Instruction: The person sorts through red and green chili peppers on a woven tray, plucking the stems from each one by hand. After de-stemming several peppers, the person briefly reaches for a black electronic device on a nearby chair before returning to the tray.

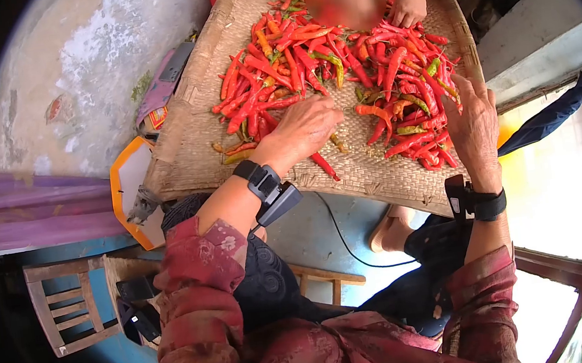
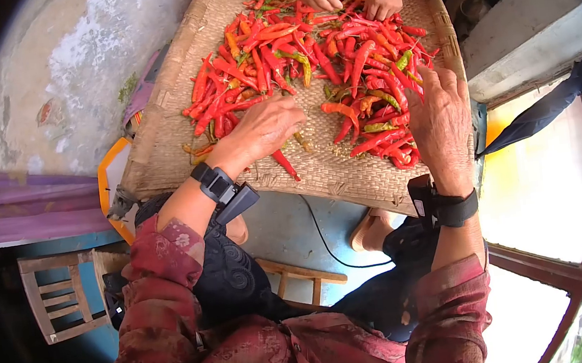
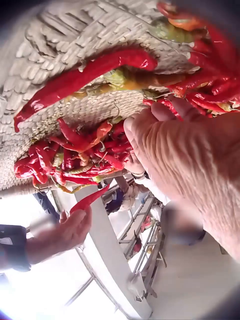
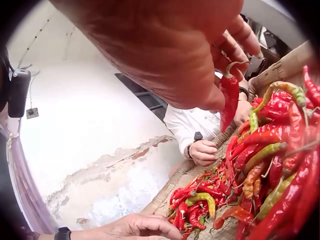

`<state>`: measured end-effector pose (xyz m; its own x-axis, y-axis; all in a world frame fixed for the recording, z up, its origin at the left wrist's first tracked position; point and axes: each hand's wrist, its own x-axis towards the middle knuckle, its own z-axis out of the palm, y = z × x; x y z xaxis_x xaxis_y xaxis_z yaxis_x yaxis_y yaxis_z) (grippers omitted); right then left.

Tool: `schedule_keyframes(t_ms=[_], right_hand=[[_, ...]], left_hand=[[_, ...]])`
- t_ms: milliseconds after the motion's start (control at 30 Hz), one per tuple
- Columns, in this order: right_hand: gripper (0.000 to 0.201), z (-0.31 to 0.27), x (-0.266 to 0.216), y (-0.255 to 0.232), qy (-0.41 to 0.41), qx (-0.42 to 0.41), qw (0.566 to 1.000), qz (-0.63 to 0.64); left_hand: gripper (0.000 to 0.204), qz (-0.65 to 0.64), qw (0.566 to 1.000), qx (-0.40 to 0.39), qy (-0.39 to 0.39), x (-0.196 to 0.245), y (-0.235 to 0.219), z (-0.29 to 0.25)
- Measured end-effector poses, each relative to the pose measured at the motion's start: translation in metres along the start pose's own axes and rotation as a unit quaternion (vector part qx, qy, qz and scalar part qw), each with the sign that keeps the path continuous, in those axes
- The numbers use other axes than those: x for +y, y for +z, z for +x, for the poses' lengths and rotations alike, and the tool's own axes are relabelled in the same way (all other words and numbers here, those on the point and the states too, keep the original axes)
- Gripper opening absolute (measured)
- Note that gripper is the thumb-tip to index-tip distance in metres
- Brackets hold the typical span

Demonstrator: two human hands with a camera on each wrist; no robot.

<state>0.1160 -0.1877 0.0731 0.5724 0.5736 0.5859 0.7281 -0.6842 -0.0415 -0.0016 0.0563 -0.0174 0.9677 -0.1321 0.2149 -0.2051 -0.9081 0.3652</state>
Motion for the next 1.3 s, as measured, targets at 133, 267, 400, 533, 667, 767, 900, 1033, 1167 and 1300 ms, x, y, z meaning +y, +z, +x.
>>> schedule_keyframes(t_ms=[133,267,400,533,667,767,900,1033,1167,1300], right_hand=[[0.026,-0.003,-0.026,-0.001,-0.007,-0.104,0.985,0.138],[0.026,-0.011,-0.042,0.009,-0.037,-0.147,0.974,0.168],[0.025,-0.016,-0.049,0.020,0.008,-0.168,0.948,0.270],[0.022,-0.020,-0.071,0.020,0.062,-0.217,0.887,0.402],[0.016,-0.019,-0.073,0.022,0.061,-0.245,0.885,0.391],[0.018,-0.015,-0.060,0.016,0.025,-0.261,0.927,0.267],[0.019,-0.005,-0.033,0.006,0.098,-0.184,0.956,0.208],[0.027,0.000,-0.020,0.007,0.102,-0.099,0.984,0.110],[0.027,-0.004,-0.037,0.005,0.081,-0.159,0.957,0.230],[0.025,-0.020,-0.060,0.022,0.070,-0.221,0.909,0.346]], left_hand=[[0.007,0.087,0.995,0.006,0.045,0.007,0.021,-0.001],[0.010,0.023,0.999,0.027,0.023,0.014,0.009,0.007],[0.021,-0.353,0.922,0.102,-0.119,0.026,-0.008,0.015],[0.030,-0.575,0.799,0.059,-0.166,0.039,-0.025,0.011],[0.016,-0.568,0.803,0.033,-0.176,0.029,-0.028,0.008],[0.017,-0.418,0.889,0.077,-0.170,0.011,-0.031,0.004],[0.020,-0.122,0.980,0.028,-0.154,0.004,-0.019,-0.009],[0.027,-0.008,0.977,-0.050,-0.206,0.017,-0.003,-0.011],[0.040,-0.130,0.959,-0.003,-0.253,0.019,0.007,-0.008],[0.059,-0.453,0.840,0.037,-0.298,0.028,0.010,-0.004]])
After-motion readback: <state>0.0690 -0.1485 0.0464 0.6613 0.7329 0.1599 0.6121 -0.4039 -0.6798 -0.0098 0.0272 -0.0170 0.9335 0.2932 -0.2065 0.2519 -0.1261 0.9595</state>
